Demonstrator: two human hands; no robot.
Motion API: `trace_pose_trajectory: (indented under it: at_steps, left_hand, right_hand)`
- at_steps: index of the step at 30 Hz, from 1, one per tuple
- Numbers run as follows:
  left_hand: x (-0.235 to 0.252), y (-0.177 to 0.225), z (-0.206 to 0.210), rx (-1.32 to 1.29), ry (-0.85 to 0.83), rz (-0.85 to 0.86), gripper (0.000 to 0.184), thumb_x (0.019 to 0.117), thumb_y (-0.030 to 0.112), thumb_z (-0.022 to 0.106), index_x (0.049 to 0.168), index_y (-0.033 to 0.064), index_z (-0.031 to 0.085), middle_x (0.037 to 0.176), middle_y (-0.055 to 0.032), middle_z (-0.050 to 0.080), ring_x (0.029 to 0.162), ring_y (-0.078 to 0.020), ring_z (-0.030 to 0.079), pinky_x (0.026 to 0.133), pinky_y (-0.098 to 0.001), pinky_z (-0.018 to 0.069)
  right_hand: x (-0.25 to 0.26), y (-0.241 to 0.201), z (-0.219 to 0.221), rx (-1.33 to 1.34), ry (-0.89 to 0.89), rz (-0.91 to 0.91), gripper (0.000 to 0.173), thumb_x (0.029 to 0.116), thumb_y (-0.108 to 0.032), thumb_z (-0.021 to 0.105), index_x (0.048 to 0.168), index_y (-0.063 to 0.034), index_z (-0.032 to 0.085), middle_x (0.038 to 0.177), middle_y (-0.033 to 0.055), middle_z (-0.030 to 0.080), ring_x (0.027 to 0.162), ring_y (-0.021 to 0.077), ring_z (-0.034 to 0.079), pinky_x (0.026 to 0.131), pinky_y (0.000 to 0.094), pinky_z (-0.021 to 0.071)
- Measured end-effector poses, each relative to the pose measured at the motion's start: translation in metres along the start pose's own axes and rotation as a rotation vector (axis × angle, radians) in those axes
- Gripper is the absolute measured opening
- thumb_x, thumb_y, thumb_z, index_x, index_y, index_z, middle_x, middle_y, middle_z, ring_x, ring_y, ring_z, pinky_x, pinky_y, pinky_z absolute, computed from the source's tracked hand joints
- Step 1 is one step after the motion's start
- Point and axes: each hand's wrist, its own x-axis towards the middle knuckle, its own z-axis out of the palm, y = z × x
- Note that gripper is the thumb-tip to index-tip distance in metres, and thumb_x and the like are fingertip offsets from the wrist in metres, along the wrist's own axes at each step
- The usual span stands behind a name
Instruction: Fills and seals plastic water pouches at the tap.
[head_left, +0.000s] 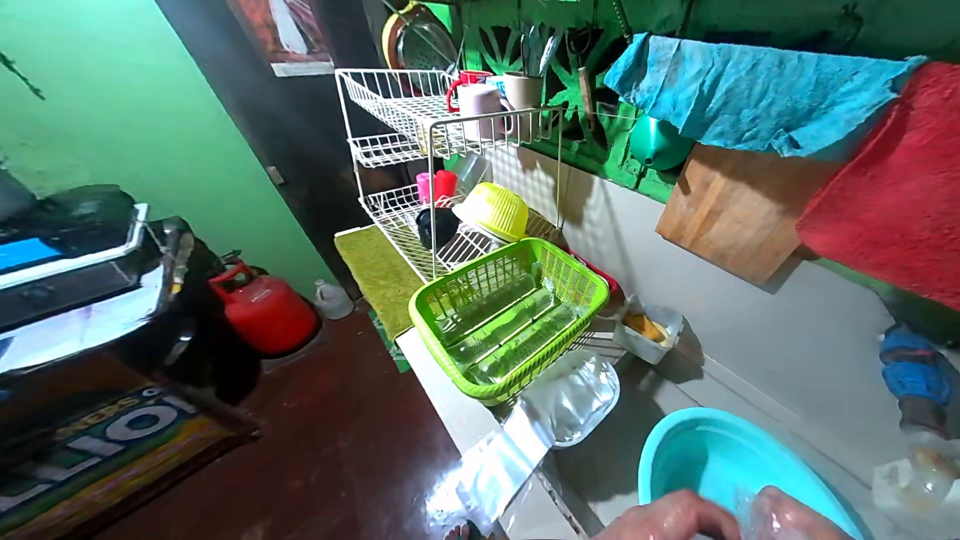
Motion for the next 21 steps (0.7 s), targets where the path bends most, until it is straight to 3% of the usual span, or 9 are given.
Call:
trace_pose_trajectory:
  at_steps: [2, 4, 6, 10, 13, 15, 17, 20, 21]
  left_hand:
    - [-0.002, -0.002, -0.009, -0.064, 0.039, 0.04, 0.096, 0.1019, 0.069, 0.034, 0.142, -0.0187, 0.037, 0.127, -0.0268, 0.061, 0.119, -0.0225, 0.063, 0.107, -0.0408, 0.0491]
    - [-0.004, -0.004, -0.017, -0.064, 0.103, 0.102, 0.11, 0.0942, 0.078, 0.042, 0.146, -0.018, 0.031, 0.131, -0.0264, 0.06, 0.123, -0.0171, 0.06, 0.11, -0.0349, 0.0462]
    - [-0.004, -0.007, -0.025, -0.034, 0.155, 0.142, 0.109, 0.0903, 0.075, 0.055, 0.148, -0.0148, 0.031, 0.137, -0.0257, 0.057, 0.129, -0.0148, 0.057, 0.112, -0.0321, 0.0446]
    - [0.017, -0.013, -0.061, 0.03, 0.231, 0.252, 0.091, 0.09, 0.049, 0.075, 0.144, -0.0144, 0.038, 0.136, -0.0254, 0.058, 0.127, -0.0187, 0.059, 0.11, -0.0353, 0.049]
    - [0.04, 0.008, -0.122, 0.161, 0.226, 0.217, 0.076, 0.0944, 0.04, 0.073, 0.146, -0.0062, 0.042, 0.122, -0.0138, 0.068, 0.113, -0.0097, 0.067, 0.1, -0.0311, 0.0564]
    - [0.054, 0.022, -0.172, 0.231, 0.185, 0.111, 0.068, 0.0968, 0.033, 0.071, 0.149, 0.0023, 0.04, 0.108, -0.0044, 0.073, 0.096, -0.0063, 0.071, 0.087, -0.0297, 0.0622]
    - [0.071, 0.03, -0.224, 0.317, 0.143, -0.027, 0.065, 0.0985, 0.029, 0.069, 0.149, 0.004, 0.037, 0.099, -0.0014, 0.075, 0.081, -0.0056, 0.072, 0.072, -0.0273, 0.0628]
    - [0.098, -0.02, -0.3, 0.551, 0.146, -0.194, 0.07, 0.0959, 0.049, 0.069, 0.145, 0.0076, 0.042, 0.085, -0.0016, 0.075, 0.067, -0.0119, 0.071, 0.059, -0.0361, 0.0623]
    - [0.105, -0.042, -0.32, 0.638, 0.127, -0.297, 0.075, 0.094, 0.054, 0.068, 0.146, 0.0075, 0.042, 0.085, -0.0057, 0.073, 0.071, -0.0196, 0.071, 0.064, -0.0453, 0.062]
  right_hand:
    - [0.019, -0.014, 0.005, 0.001, -0.044, -0.041, 0.039, 0.1055, -0.021, 0.042, 0.079, 0.0056, 0.053, 0.071, 0.0148, 0.054, 0.07, 0.016, 0.058, 0.066, 0.0273, 0.0495]
    - [0.042, -0.027, 0.017, 0.012, -0.054, -0.086, 0.038, 0.1077, -0.024, 0.043, 0.083, 0.0026, 0.055, 0.073, 0.0115, 0.055, 0.071, 0.0122, 0.057, 0.067, 0.0245, 0.0486]
    - [0.07, -0.037, 0.032, 0.003, -0.036, -0.118, 0.034, 0.1097, -0.024, 0.042, 0.087, -0.003, 0.057, 0.072, 0.0043, 0.054, 0.069, 0.004, 0.056, 0.065, 0.0187, 0.0474]
    - [0.131, -0.051, 0.069, -0.082, 0.18, -0.116, 0.025, 0.107, -0.022, 0.048, 0.087, -0.0222, 0.062, 0.066, -0.0163, 0.054, 0.057, -0.0098, 0.05, 0.049, 0.0089, 0.0432]
    - [0.175, -0.046, 0.085, -0.147, 0.231, -0.148, 0.027, 0.1067, -0.023, 0.047, 0.083, -0.0238, 0.06, 0.065, -0.0174, 0.052, 0.053, -0.0073, 0.051, 0.047, 0.0112, 0.0444]
    - [0.188, -0.037, 0.081, -0.11, 0.225, -0.12, 0.026, 0.1103, -0.026, 0.044, 0.093, -0.0206, 0.063, 0.077, -0.0143, 0.059, 0.064, -0.0029, 0.057, 0.057, 0.0146, 0.051]
    - [0.182, -0.028, 0.066, -0.115, 0.278, -0.05, 0.028, 0.1115, -0.031, 0.041, 0.1, -0.0196, 0.064, 0.083, -0.0124, 0.061, 0.068, -0.0004, 0.059, 0.061, 0.0167, 0.0526]
    - [0.145, -0.01, 0.052, -0.124, 0.388, 0.068, 0.029, 0.1101, -0.031, 0.039, 0.096, -0.0225, 0.063, 0.078, -0.013, 0.059, 0.063, 0.0009, 0.056, 0.056, 0.0178, 0.0501]
    - [0.129, -0.006, 0.053, -0.137, 0.416, 0.13, 0.031, 0.1102, -0.032, 0.038, 0.094, -0.0228, 0.063, 0.075, -0.0126, 0.058, 0.06, 0.0016, 0.054, 0.054, 0.0185, 0.0491]
